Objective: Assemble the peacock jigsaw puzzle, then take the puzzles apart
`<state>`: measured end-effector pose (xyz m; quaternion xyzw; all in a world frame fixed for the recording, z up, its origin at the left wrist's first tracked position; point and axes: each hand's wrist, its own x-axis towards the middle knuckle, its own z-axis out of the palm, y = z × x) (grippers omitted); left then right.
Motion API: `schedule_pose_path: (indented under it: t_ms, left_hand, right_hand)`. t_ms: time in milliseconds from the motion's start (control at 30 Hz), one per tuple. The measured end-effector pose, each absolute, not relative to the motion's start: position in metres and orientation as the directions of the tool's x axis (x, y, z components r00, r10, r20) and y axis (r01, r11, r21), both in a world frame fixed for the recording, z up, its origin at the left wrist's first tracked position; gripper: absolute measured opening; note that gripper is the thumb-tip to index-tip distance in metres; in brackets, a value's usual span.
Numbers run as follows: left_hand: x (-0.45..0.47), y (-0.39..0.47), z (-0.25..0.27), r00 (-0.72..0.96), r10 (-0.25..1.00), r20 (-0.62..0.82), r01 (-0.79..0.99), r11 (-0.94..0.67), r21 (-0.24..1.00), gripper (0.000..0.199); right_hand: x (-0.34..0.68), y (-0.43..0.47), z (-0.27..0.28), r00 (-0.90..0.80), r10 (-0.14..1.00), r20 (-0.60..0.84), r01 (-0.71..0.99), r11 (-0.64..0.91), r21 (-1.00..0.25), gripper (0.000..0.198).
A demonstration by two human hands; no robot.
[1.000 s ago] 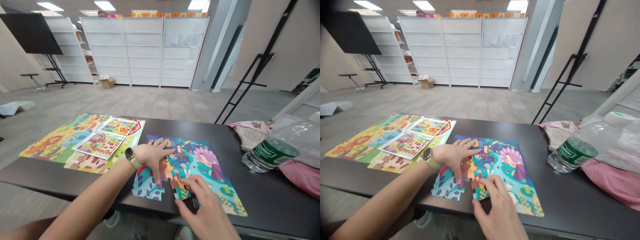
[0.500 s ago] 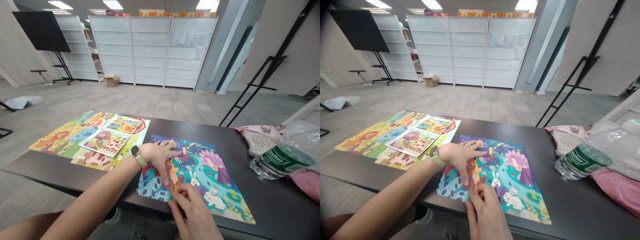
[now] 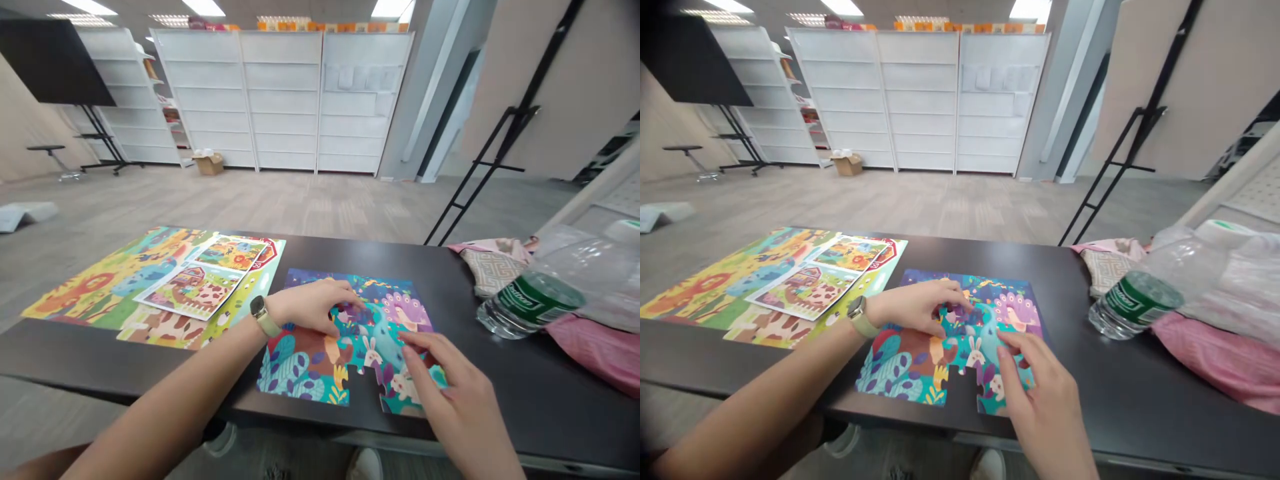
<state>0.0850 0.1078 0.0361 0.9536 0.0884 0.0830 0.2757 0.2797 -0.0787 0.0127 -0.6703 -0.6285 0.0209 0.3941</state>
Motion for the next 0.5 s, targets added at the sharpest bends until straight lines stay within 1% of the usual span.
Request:
schedule_pose_path:
  t_ms: [67,100,167,233,267,333,400,500]
  left_hand:
    - [0.088,0.104,0.037,0.974,0.195,0.116,0.076,-0.762,0.644,0.049]
    - [0.089,0.101,0.037,0.976,0.190,0.110,0.056,-0.702,0.710,0.043]
    - [0.092,0.094,0.036,0.982,0.181,0.060,0.050,-0.552,0.832,0.034]
    - [0.096,0.085,0.035,0.989,0.145,-0.012,0.075,-0.440,0.895,0.028]
    - [0.098,0.080,0.034,0.993,0.114,-0.043,0.087,-0.417,0.905,0.025]
    - [0.102,0.071,0.032,0.997,0.055,-0.063,0.081,-0.448,0.890,0.022]
    - [0.104,0.065,0.032,1.000,0.016,-0.025,0.030,-0.543,0.839,0.022]
    - [0.106,0.063,0.033,0.999,-0.007,0.049,-0.040,-0.700,0.713,0.023]
  right_hand:
    - [0.282,-0.077,0.011,0.211,0.877,0.431,0.810,0.090,-0.579,0.023]
    - [0.282,-0.077,0.010,0.200,0.889,0.411,0.802,0.093,-0.590,0.024]
    - [0.280,-0.076,0.009,0.163,0.910,0.380,0.788,0.112,-0.605,0.024]
    - [0.279,-0.076,0.009,0.138,0.917,0.374,0.784,0.130,-0.607,0.024]
    - [0.280,-0.076,0.010,0.136,0.918,0.373,0.785,0.129,-0.605,0.024]
    - [0.281,-0.077,0.012,0.144,0.916,0.375,0.790,0.122,-0.601,0.024]
    - [0.283,-0.078,0.013,0.139,0.923,0.359,0.791,0.115,-0.600,0.024]
    - [0.284,-0.080,0.014,0.091,0.944,0.317,0.793,0.124,-0.597,0.023]
